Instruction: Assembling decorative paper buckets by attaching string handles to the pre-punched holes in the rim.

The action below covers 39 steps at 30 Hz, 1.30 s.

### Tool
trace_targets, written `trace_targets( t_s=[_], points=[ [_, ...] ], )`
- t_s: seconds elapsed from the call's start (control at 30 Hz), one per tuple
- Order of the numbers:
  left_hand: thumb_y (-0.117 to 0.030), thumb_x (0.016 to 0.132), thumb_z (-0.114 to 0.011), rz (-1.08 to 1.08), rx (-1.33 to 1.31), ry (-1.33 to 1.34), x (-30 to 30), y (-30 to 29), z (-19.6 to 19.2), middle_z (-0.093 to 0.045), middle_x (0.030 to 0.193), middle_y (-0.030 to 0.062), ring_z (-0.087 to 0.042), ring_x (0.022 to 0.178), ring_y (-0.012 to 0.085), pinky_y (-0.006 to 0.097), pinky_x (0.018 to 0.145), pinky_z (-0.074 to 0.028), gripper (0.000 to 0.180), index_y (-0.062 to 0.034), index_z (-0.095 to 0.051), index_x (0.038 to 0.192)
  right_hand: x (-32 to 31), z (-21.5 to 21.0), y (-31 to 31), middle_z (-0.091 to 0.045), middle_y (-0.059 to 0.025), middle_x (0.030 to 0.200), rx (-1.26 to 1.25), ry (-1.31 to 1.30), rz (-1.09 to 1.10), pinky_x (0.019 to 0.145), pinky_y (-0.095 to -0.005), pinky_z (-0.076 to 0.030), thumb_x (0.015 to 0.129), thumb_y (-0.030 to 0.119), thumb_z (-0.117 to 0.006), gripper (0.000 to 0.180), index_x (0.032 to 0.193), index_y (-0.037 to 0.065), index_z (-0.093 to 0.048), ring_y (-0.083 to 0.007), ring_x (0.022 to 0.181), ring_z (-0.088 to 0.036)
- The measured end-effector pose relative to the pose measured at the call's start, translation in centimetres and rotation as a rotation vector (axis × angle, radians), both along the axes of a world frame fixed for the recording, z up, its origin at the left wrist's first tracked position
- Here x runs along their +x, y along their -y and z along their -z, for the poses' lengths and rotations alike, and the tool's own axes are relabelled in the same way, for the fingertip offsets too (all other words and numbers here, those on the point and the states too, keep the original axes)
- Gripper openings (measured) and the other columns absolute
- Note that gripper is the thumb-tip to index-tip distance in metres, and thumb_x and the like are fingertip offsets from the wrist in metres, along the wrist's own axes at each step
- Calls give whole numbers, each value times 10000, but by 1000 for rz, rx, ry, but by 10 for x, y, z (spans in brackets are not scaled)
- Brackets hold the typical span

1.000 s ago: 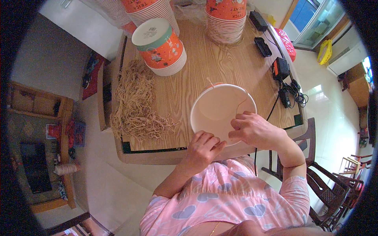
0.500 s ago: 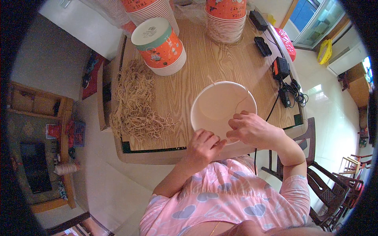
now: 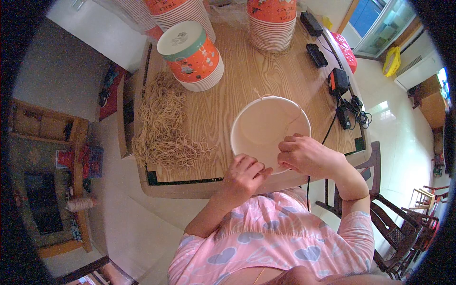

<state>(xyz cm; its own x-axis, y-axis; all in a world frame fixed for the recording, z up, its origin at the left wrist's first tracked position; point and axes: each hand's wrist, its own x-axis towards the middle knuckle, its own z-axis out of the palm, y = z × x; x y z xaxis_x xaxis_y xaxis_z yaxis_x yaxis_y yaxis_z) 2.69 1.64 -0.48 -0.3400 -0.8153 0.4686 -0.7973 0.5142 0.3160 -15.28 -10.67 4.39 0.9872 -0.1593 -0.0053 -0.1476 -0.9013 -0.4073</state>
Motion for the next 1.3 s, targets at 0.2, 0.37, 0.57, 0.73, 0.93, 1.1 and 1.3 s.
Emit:
trace_targets(
  t_s=[0.2,0.37,0.57,0.73,0.93,1.1,1.3],
  points=[
    [-152,658,-612,12,14,1,2,-1,1,-557,779,10,-529,783,198,387,792,-414,198,-107,-668,843,2,3,0,-478,-53,740,7,53,-8,703,-350,-426,700,158,-590,110,721,69,-528,-234,792,-529],
    [-126,690,-598,26,41,-10,2,-2,2,-518,791,33,-525,819,201,380,828,-405,196,-62,-633,872,6,4,-2,-474,-51,737,8,68,-34,695,-347,-429,716,158,-585,107,709,71,-524,-227,787,-529],
    [-124,686,-591,20,1,-11,3,2,4,-523,813,34,-517,820,202,387,837,-399,201,-59,-631,872,6,0,-3,-485,-49,749,18,19,-35,691,-351,-429,727,169,-592,107,720,75,-542,-220,790,-528],
    [-98,685,-581,-12,44,-43,11,6,3,-527,863,51,-511,866,225,396,842,-401,223,-63,-622,901,2,-3,-7,-510,-63,803,47,45,0,715,-356,-439,757,205,-555,134,781,77,-584,-233,824,-534],
    [-6,721,-623,-346,-175,-369,-3,12,-1,-516,987,65,-507,914,265,403,796,-416,196,-85,-596,898,5,10,8,-533,-87,784,84,169,139,708,-368,-442,703,80,-612,153,850,41,-596,-266,792,-528],
    [-79,781,-636,-374,319,-835,-14,6,29,-592,755,65,-571,676,170,267,650,-467,110,-17,-607,868,12,10,11,-549,-96,807,152,256,157,708,-377,-457,688,36,-607,164,851,32,-597,-281,803,-535],
    [-164,845,-592,-91,1155,-1815,-16,24,34,-615,802,23,-552,671,84,221,632,-460,149,-27,-622,893,14,10,10,-535,-95,802,134,233,147,727,-368,-450,695,52,-605,172,866,33,-593,-276,809,-530]
  ],
)
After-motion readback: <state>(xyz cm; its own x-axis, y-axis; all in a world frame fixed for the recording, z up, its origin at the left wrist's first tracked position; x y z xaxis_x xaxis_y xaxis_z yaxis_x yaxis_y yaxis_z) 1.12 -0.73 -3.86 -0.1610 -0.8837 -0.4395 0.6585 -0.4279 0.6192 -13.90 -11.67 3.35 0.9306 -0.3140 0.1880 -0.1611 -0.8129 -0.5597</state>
